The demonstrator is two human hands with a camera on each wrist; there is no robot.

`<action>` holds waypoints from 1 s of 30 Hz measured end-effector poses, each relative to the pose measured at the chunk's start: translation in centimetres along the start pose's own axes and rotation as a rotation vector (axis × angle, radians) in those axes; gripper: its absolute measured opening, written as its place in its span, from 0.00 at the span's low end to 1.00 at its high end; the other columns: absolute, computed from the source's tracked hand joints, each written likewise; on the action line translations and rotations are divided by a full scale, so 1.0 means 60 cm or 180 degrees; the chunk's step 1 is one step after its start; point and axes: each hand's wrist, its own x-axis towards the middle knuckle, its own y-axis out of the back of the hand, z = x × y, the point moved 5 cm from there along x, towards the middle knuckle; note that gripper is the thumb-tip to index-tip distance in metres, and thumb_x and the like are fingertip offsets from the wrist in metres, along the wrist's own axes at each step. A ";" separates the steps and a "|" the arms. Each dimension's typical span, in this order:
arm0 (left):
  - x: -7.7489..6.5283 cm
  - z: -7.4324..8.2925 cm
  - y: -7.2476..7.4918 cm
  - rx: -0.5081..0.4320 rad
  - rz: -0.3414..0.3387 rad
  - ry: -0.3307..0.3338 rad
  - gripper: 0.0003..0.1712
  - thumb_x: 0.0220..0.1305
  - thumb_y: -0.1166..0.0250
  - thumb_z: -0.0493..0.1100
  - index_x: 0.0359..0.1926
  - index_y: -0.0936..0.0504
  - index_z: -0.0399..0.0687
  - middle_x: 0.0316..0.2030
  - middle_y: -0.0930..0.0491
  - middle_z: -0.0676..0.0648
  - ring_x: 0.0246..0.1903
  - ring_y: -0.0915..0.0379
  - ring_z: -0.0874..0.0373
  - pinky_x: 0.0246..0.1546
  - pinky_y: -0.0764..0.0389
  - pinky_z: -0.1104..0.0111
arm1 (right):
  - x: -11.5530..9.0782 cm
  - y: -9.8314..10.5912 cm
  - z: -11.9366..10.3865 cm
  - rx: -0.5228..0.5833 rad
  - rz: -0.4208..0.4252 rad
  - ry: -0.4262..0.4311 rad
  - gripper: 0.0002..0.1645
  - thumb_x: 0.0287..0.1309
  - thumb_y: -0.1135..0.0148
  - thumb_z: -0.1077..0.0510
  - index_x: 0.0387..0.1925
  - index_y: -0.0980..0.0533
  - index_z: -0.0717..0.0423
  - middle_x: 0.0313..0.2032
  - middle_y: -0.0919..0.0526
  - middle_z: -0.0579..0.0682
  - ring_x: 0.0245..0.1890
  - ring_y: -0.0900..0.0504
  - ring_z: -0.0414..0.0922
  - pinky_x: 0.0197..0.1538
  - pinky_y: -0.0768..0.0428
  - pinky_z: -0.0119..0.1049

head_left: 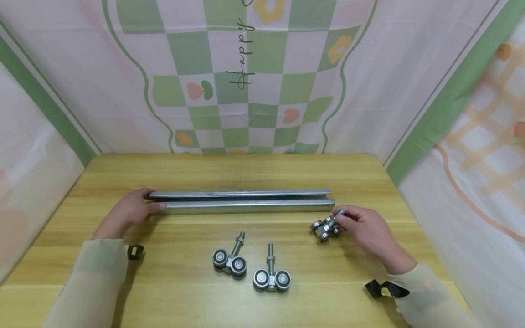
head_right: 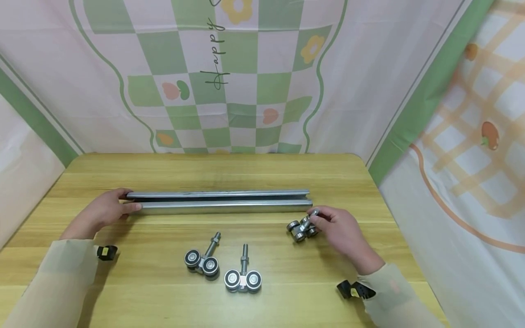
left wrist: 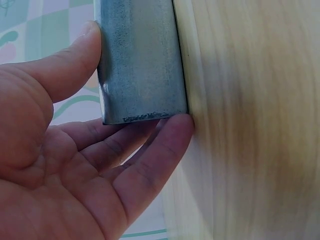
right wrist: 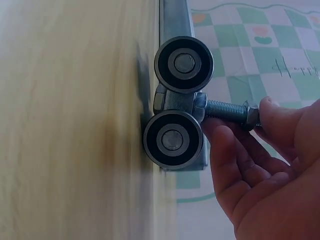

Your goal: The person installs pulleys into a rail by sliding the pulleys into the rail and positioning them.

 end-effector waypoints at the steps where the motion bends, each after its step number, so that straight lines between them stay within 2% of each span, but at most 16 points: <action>1: 0.000 0.000 0.000 0.0014 0.0000 0.0000 0.52 0.68 0.39 0.62 0.74 0.48 0.27 0.68 0.44 0.22 0.64 0.45 0.25 0.61 0.43 0.34 | 0.001 0.002 0.002 -0.0002 -0.0001 -0.0013 0.16 0.71 0.41 0.49 0.52 0.17 0.51 0.33 0.15 0.44 0.36 0.20 0.46 0.40 0.26 0.44; 3: 0.001 0.001 0.001 0.0033 -0.0001 0.0001 0.52 0.68 0.39 0.62 0.74 0.48 0.28 0.68 0.45 0.22 0.65 0.49 0.24 0.61 0.44 0.34 | 0.004 0.006 0.007 0.0000 0.0008 -0.0033 0.16 0.71 0.42 0.50 0.52 0.17 0.51 0.32 0.15 0.44 0.36 0.20 0.46 0.40 0.26 0.44; 8: 0.000 0.002 0.001 0.0019 -0.0006 0.0014 0.52 0.69 0.39 0.62 0.74 0.48 0.28 0.68 0.45 0.22 0.64 0.47 0.24 0.61 0.44 0.34 | 0.009 0.016 0.020 0.0022 0.0063 -0.0071 0.16 0.71 0.42 0.50 0.51 0.18 0.54 0.32 0.14 0.46 0.35 0.19 0.47 0.40 0.25 0.44; 14: 0.000 0.004 0.002 0.0019 0.0000 0.0012 0.52 0.69 0.39 0.62 0.74 0.48 0.27 0.67 0.43 0.22 0.63 0.44 0.25 0.60 0.43 0.34 | 0.015 0.029 0.037 0.0093 0.0103 -0.0145 0.19 0.72 0.43 0.49 0.53 0.19 0.56 0.38 0.13 0.49 0.37 0.17 0.47 0.42 0.23 0.43; 19: -0.002 0.005 0.002 0.0008 -0.0009 0.0020 0.51 0.69 0.39 0.61 0.74 0.48 0.28 0.68 0.44 0.22 0.64 0.46 0.24 0.61 0.44 0.34 | 0.018 0.041 0.051 0.0040 0.0162 -0.0162 0.20 0.73 0.44 0.48 0.54 0.19 0.58 0.37 0.13 0.50 0.37 0.16 0.50 0.43 0.24 0.43; 26: -0.003 0.004 0.002 0.0004 -0.0013 0.0044 0.52 0.69 0.39 0.61 0.74 0.48 0.28 0.68 0.44 0.21 0.64 0.46 0.24 0.61 0.44 0.34 | 0.022 0.048 0.071 0.0301 0.0136 -0.0266 0.21 0.74 0.46 0.50 0.56 0.22 0.61 0.45 0.15 0.58 0.39 0.15 0.51 0.42 0.17 0.42; 30: -0.003 0.003 0.001 0.0021 -0.0010 0.0031 0.52 0.68 0.39 0.62 0.74 0.48 0.27 0.68 0.46 0.22 0.65 0.49 0.24 0.61 0.45 0.34 | 0.026 0.052 0.081 0.0445 0.0157 -0.0287 0.22 0.75 0.48 0.51 0.57 0.23 0.64 0.43 0.15 0.59 0.38 0.15 0.50 0.41 0.16 0.40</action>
